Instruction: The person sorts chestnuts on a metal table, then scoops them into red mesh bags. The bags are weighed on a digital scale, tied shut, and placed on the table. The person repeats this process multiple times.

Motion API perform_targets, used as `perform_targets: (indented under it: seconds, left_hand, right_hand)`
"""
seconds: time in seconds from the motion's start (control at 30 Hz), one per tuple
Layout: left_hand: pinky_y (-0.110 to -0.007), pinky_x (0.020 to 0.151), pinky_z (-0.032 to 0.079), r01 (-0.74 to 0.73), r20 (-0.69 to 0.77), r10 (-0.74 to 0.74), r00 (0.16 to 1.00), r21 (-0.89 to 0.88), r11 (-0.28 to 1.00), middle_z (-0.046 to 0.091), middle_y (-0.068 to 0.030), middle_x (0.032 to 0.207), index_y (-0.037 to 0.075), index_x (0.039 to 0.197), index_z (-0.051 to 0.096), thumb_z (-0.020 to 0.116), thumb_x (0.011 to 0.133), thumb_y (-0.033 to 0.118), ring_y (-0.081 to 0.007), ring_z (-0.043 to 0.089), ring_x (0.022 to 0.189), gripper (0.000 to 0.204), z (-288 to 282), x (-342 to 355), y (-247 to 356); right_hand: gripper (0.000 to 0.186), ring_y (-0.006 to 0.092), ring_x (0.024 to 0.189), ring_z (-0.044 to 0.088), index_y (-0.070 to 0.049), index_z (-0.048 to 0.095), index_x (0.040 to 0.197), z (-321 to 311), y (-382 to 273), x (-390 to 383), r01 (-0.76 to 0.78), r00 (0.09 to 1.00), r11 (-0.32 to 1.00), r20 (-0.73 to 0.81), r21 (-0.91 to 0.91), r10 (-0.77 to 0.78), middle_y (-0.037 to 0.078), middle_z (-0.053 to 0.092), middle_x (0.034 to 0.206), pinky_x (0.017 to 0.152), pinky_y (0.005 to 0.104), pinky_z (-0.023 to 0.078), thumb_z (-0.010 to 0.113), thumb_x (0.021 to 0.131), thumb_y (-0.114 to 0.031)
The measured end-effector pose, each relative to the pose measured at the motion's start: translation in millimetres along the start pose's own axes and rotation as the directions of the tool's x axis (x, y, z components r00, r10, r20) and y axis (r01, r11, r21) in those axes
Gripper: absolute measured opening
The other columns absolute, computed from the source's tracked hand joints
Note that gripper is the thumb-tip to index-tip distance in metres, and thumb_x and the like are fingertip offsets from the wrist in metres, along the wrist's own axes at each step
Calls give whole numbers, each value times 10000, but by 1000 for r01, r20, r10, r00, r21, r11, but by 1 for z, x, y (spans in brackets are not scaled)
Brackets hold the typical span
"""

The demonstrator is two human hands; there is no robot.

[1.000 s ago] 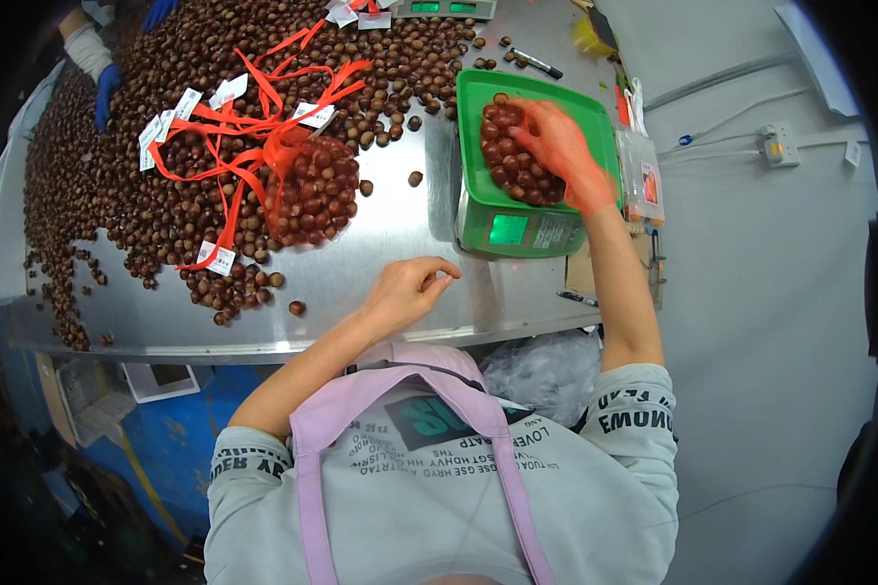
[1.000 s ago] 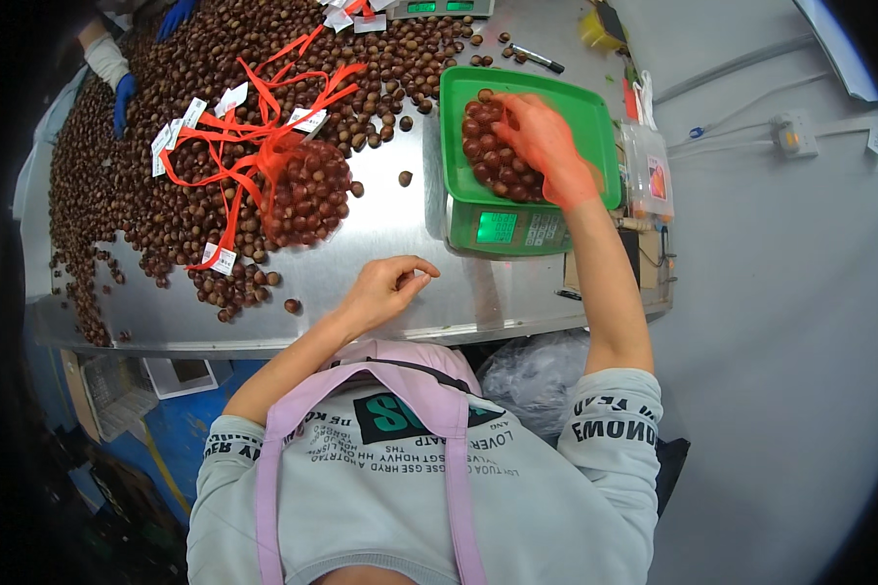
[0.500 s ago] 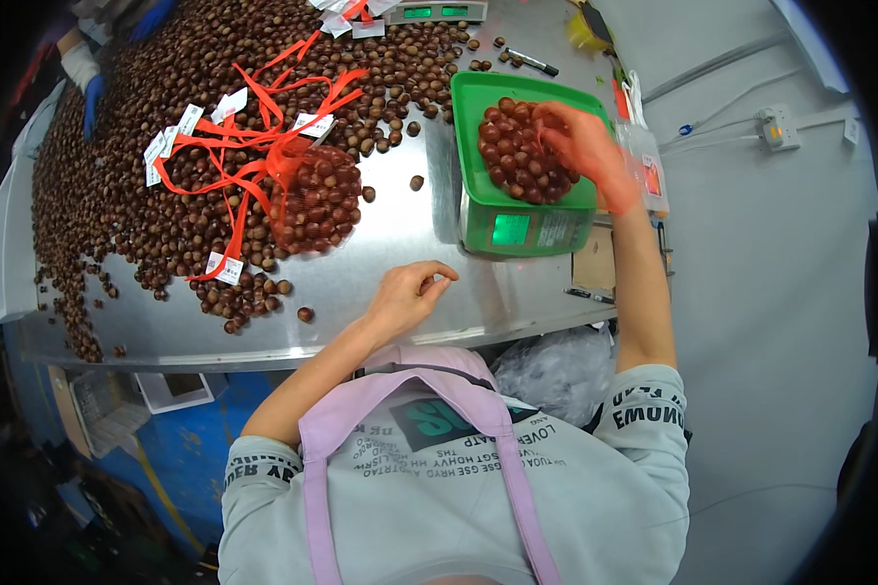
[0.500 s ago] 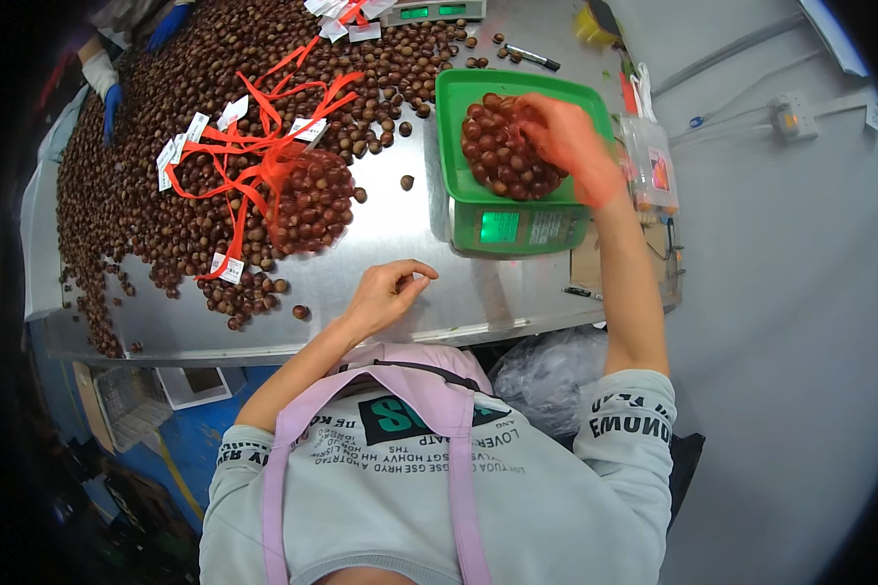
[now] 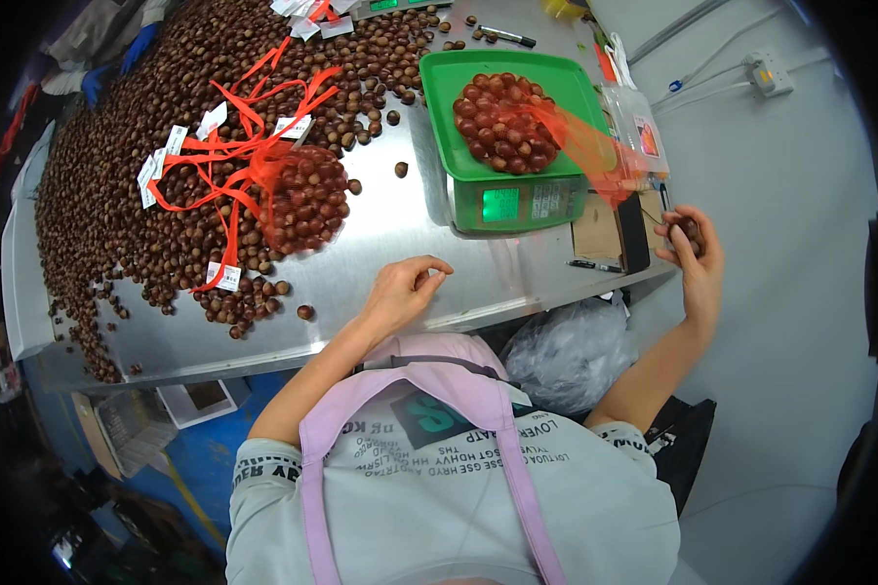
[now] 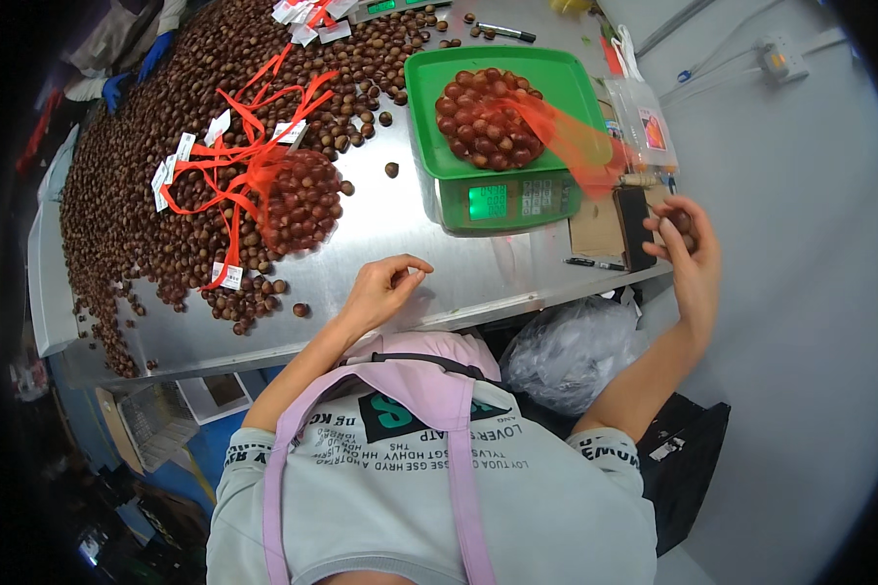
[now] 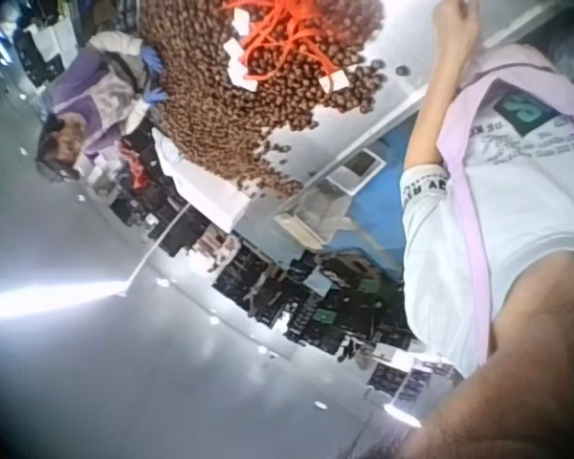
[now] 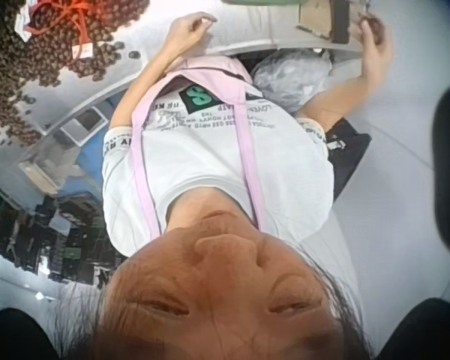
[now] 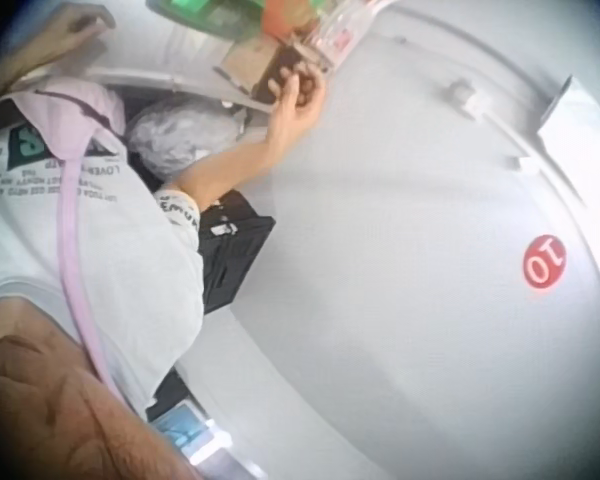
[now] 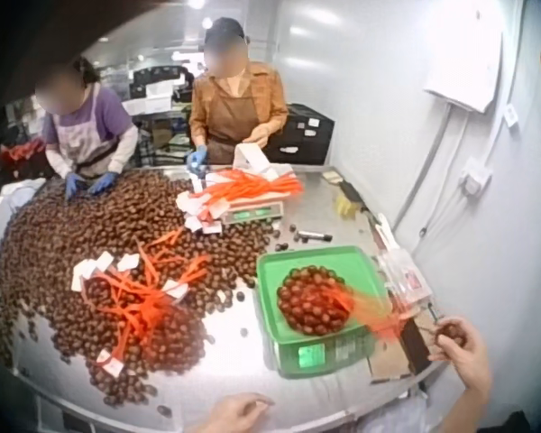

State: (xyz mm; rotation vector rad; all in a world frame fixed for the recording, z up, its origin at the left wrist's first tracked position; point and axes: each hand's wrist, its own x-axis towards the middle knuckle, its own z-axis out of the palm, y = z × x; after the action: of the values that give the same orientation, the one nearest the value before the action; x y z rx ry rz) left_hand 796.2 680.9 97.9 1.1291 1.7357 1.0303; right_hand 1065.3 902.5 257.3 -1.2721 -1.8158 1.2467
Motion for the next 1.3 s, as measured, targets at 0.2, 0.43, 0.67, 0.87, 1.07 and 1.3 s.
perform_targets:
  seconds: [0.2, 0.43, 0.67, 0.87, 1.07, 1.3]
  left_hand:
    - [-282, 477, 318, 31, 33, -32, 999, 22, 999, 445, -33, 534, 48, 971, 677, 584, 864, 131, -104, 359, 487, 164, 5, -5, 4]
    - [-280, 479, 318, 32, 54, -35, 998, 44, 998, 446, -32, 539, 59, 974, 679, 587, 862, 125, -106, 365, 495, 159, 8, -8, 6]
    - [-283, 482, 323, 43, 60, -46, 997, 47, 998, 459, -41, 545, 63, 978, 678, 582, 864, 137, -111, 374, 497, 166, 9, -11, 5]
    - [-280, 486, 329, 51, 66, -54, 996, 47, 998, 471, -47, 552, 62, 981, 676, 582, 864, 143, -115, 383, 502, 170, 11, -11, 4]
    - [-281, 488, 333, 79, 83, -82, 993, 47, 996, 479, -47, 555, 67, 981, 679, 585, 868, 158, -116, 390, 505, 173, 12, -9, 1]
    - [-285, 497, 356, 76, 64, -81, 995, 67, 995, 494, -60, 567, 61, 974, 675, 598, 860, 167, -124, 419, 509, 174, 14, -6, 4]
  right_hand:
    - [258, 157, 928, 617, -40, 535, 1170, -4, 57, -34, -76, 996, 982, -41, 173, 84, 73, 598, 1048, 698, 241, 549, 527, 912, -45]
    - [270, 154, 909, 622, -37, 534, 1172, 13, 77, -48, -164, 986, 958, 27, 233, 163, 72, 602, 1036, 689, 247, 553, 547, 902, -44]
    - [282, 147, 904, 623, -35, 525, 1186, 28, 73, -46, -154, 986, 962, 93, 224, 136, 73, 606, 1029, 676, 237, 550, 540, 904, -44]
    - [304, 141, 877, 621, -26, 509, 1207, 35, 77, -44, -168, 976, 962, 172, 216, 131, 83, 610, 1028, 632, 217, 540, 535, 904, -43]
    - [305, 125, 805, 605, -22, 506, 1212, 43, 80, -40, -184, 960, 958, 251, 220, 126, 92, 617, 1001, 523, 196, 498, 531, 910, -62]
    - [275, 93, 667, 562, -31, 502, 1202, 56, 93, -35, -251, 921, 941, 356, 227, 160, 80, 610, 914, 448, 174, 415, 510, 940, -114]
